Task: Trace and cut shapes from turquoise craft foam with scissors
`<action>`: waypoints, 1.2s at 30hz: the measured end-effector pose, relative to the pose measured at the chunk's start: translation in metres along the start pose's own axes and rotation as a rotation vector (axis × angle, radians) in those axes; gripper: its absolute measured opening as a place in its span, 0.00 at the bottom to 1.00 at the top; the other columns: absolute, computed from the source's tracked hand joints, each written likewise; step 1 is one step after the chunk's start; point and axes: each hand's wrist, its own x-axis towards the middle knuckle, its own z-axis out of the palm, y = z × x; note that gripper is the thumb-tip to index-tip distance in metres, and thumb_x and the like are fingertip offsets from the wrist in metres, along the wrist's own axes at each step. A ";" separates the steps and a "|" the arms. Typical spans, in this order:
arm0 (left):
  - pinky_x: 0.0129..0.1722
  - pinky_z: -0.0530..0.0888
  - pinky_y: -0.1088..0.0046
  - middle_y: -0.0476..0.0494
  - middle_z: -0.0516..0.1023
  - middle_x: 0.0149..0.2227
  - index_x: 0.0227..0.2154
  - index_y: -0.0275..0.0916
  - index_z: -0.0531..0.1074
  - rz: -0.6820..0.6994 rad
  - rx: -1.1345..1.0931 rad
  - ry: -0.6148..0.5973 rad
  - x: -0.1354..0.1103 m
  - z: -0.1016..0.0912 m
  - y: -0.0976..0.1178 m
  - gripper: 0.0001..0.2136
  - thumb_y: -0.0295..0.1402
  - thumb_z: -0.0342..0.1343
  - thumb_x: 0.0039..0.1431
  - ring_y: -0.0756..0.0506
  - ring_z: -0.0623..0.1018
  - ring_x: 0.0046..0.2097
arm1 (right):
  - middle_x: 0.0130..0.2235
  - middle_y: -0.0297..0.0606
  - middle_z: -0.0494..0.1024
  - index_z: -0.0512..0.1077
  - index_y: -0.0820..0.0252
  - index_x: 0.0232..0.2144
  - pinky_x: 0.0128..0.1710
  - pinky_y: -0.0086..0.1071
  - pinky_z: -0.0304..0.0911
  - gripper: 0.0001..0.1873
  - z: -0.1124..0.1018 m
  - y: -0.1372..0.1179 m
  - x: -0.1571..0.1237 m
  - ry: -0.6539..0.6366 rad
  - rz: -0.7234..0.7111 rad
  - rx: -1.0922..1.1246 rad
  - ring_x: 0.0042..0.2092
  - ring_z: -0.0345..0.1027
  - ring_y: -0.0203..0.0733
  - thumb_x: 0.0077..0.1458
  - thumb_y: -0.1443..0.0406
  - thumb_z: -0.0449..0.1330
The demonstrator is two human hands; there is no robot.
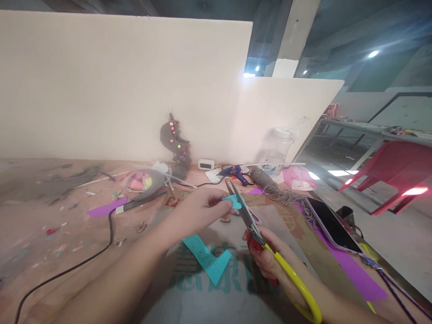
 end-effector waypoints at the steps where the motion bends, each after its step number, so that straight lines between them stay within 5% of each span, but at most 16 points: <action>1: 0.31 0.64 0.75 0.52 0.73 0.28 0.26 0.39 0.73 -0.001 0.007 -0.002 0.000 0.000 0.000 0.13 0.35 0.49 0.64 0.49 0.72 0.32 | 0.28 0.27 0.56 0.66 0.58 0.45 0.19 0.25 0.43 0.35 0.000 0.000 0.000 0.003 -0.002 -0.001 0.24 0.42 0.29 0.55 0.35 0.55; 36: 0.30 0.63 0.74 0.52 0.74 0.28 0.29 0.40 0.75 -0.037 0.096 0.078 -0.002 -0.008 -0.003 0.13 0.39 0.51 0.64 0.48 0.71 0.31 | 0.26 0.26 0.56 0.67 0.57 0.45 0.19 0.25 0.44 0.35 -0.002 -0.002 -0.002 0.006 0.018 -0.013 0.23 0.44 0.29 0.54 0.35 0.57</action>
